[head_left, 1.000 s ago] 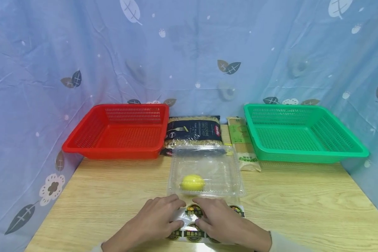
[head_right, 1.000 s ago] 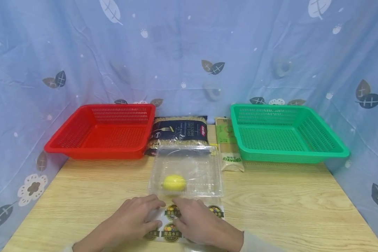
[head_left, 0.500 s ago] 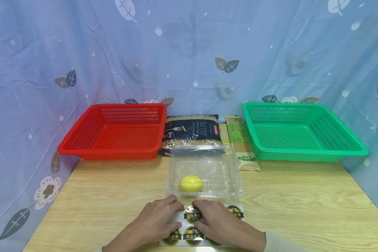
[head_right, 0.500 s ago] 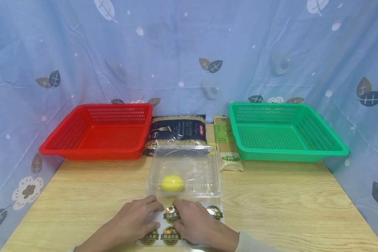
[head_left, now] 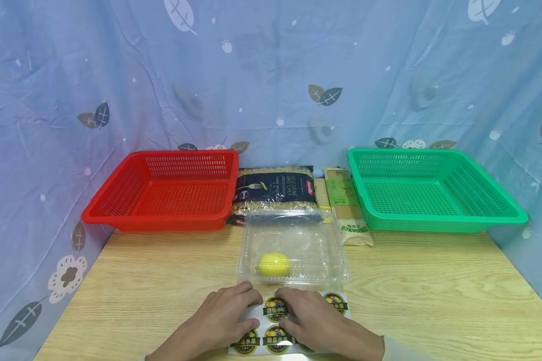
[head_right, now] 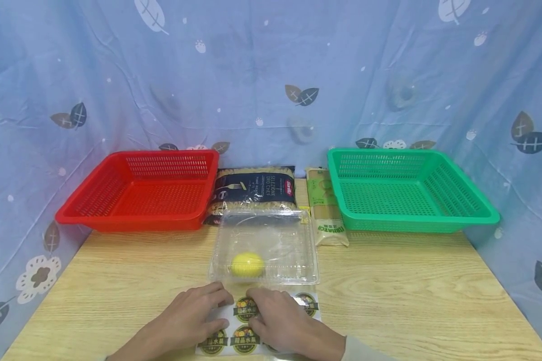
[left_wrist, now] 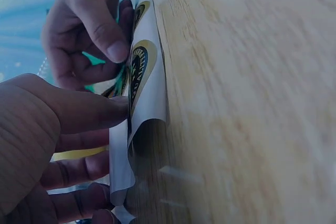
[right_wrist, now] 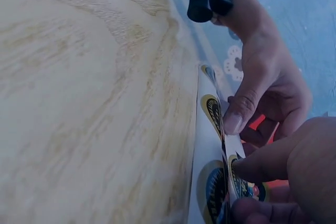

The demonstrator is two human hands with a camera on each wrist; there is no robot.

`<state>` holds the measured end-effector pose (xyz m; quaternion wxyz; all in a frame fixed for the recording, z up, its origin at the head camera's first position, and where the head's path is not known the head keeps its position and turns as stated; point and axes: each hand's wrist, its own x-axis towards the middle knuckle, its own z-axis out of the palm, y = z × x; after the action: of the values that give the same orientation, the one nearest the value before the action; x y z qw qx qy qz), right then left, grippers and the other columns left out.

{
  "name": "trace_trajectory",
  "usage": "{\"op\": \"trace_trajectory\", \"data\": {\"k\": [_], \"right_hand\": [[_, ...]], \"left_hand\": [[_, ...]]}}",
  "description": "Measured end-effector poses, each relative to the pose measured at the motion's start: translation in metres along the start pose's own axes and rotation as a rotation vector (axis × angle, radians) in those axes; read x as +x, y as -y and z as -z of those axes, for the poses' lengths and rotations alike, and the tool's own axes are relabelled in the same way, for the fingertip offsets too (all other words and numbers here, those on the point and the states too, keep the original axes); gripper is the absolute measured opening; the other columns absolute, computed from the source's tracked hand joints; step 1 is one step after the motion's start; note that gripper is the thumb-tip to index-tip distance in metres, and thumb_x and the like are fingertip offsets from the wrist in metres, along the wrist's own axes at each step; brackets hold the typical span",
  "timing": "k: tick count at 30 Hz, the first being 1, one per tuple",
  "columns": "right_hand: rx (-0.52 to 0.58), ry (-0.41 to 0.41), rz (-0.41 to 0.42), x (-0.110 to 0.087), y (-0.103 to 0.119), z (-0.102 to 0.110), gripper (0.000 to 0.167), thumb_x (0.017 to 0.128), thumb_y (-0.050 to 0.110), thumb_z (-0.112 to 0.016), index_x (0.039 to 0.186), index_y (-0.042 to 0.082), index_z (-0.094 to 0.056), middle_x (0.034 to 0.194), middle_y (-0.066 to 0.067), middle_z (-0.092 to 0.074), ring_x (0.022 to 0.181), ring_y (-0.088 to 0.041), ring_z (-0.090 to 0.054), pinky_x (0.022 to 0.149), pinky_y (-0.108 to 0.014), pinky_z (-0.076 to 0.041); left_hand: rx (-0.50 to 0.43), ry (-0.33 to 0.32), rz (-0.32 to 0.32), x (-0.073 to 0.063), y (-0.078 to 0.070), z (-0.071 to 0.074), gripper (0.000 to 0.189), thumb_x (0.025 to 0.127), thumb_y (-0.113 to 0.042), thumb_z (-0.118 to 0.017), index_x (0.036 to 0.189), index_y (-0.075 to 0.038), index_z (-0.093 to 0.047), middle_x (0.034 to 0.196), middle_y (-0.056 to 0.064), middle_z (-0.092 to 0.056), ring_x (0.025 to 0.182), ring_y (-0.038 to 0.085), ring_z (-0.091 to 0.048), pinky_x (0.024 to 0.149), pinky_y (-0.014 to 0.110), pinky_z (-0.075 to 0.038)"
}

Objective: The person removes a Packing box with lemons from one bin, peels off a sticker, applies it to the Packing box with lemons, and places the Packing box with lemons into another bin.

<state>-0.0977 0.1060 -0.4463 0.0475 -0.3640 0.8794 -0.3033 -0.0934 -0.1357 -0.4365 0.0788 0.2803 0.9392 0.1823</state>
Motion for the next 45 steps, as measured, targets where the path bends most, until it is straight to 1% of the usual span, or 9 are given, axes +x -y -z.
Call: {"op": "trace_trajectory", "data": {"k": [4, 12, 17, 27, 31, 35, 40, 42, 45], "right_hand": [[0.047, 0.005, 0.043, -0.0018, -0.0014, 0.0017, 0.027, 0.092, 0.012, -0.069, 0.117, 0.009, -0.061, 0.068, 0.020, -0.044, 0.057, 0.006, -0.039, 0.051, -0.014, -0.037], [0.098, -0.025, 0.079, -0.0003, -0.0027, 0.0019, 0.013, 0.093, 0.002, -0.063, 0.103, 0.009, -0.063, 0.066, 0.021, -0.048, 0.056, 0.010, -0.040, 0.051, -0.010, -0.039], [0.103, -0.029, 0.093, 0.0004, -0.0040, 0.0028, 0.008, 0.096, 0.004, -0.064, 0.102, 0.010, -0.064, 0.066, 0.021, -0.049, 0.056, 0.010, -0.039, 0.051, -0.009, -0.039], [0.140, -0.094, 0.116, -0.0004, -0.0024, 0.0058, 0.009, 0.098, 0.009, -0.065, 0.094, 0.016, -0.062, 0.079, 0.016, -0.055, 0.064, 0.007, -0.043, 0.054, -0.012, -0.043], [0.114, -0.082, 0.081, 0.0007, -0.0022, 0.0063, 0.007, 0.096, 0.012, -0.069, 0.101, 0.014, -0.064, 0.073, 0.018, -0.049, 0.061, 0.006, -0.039, 0.052, -0.013, -0.040], [0.064, -0.018, 0.005, 0.0023, -0.0018, 0.0060, 0.021, 0.096, 0.015, -0.069, 0.116, 0.010, -0.064, 0.066, 0.019, -0.044, 0.056, 0.005, -0.037, 0.051, -0.016, -0.038], [0.004, 0.033, -0.043, 0.0047, 0.0004, 0.0050, 0.018, 0.093, 0.015, -0.069, 0.111, 0.013, -0.066, 0.064, 0.018, -0.044, 0.053, 0.004, -0.038, 0.047, -0.018, -0.036], [-0.009, 0.033, -0.042, 0.0053, 0.0009, 0.0046, 0.014, 0.093, 0.015, -0.070, 0.106, 0.015, -0.067, 0.065, 0.018, -0.044, 0.053, 0.004, -0.038, 0.046, -0.018, -0.035], [-0.014, 0.020, -0.036, 0.0048, 0.0008, 0.0040, 0.016, 0.093, 0.015, -0.070, 0.109, 0.014, -0.069, 0.065, 0.019, -0.044, 0.054, 0.004, -0.038, 0.048, -0.017, -0.036]], "left_hand": [[0.007, -0.008, -0.018, -0.0006, 0.0008, -0.0001, 0.025, 0.086, -0.034, -0.080, 0.108, -0.025, -0.070, 0.096, -0.017, -0.057, 0.080, 0.002, -0.054, 0.064, 0.028, -0.049], [0.015, 0.011, -0.034, -0.0003, 0.0025, 0.0009, 0.021, 0.088, -0.033, -0.078, 0.106, -0.026, -0.070, 0.093, -0.018, -0.054, 0.078, 0.001, -0.049, 0.061, 0.025, -0.045], [0.027, 0.014, -0.046, 0.0001, 0.0031, 0.0020, 0.020, 0.089, -0.034, -0.078, 0.106, -0.027, -0.069, 0.094, -0.018, -0.055, 0.080, 0.001, -0.050, 0.061, 0.025, -0.046], [0.031, 0.001, -0.057, -0.0006, 0.0058, 0.0015, 0.017, 0.089, -0.035, -0.077, 0.103, -0.028, -0.068, 0.091, -0.018, -0.053, 0.078, 0.001, -0.047, 0.060, 0.024, -0.044], [0.042, -0.002, -0.058, -0.0005, 0.0071, 0.0011, 0.020, 0.089, -0.036, -0.077, 0.105, -0.027, -0.069, 0.093, -0.018, -0.054, 0.082, 0.002, -0.049, 0.063, 0.026, -0.047], [0.048, 0.003, -0.061, 0.0000, 0.0071, 0.0016, 0.022, 0.089, -0.036, -0.078, 0.107, -0.026, -0.071, 0.093, -0.018, -0.056, 0.084, 0.002, -0.051, 0.064, 0.027, -0.048], [0.073, -0.015, -0.084, -0.0001, 0.0063, 0.0017, 0.023, 0.088, -0.035, -0.078, 0.108, -0.026, -0.071, 0.094, -0.017, -0.057, 0.086, 0.002, -0.053, 0.062, 0.027, -0.049], [0.080, -0.020, -0.091, -0.0001, 0.0061, 0.0019, 0.022, 0.088, -0.034, -0.078, 0.108, -0.026, -0.071, 0.094, -0.017, -0.057, 0.086, 0.002, -0.053, 0.062, 0.027, -0.049], [0.079, -0.017, -0.094, 0.0000, 0.0060, 0.0026, 0.022, 0.089, -0.034, -0.078, 0.108, -0.026, -0.071, 0.094, -0.017, -0.057, 0.086, 0.002, -0.054, 0.061, 0.028, -0.049]]}}
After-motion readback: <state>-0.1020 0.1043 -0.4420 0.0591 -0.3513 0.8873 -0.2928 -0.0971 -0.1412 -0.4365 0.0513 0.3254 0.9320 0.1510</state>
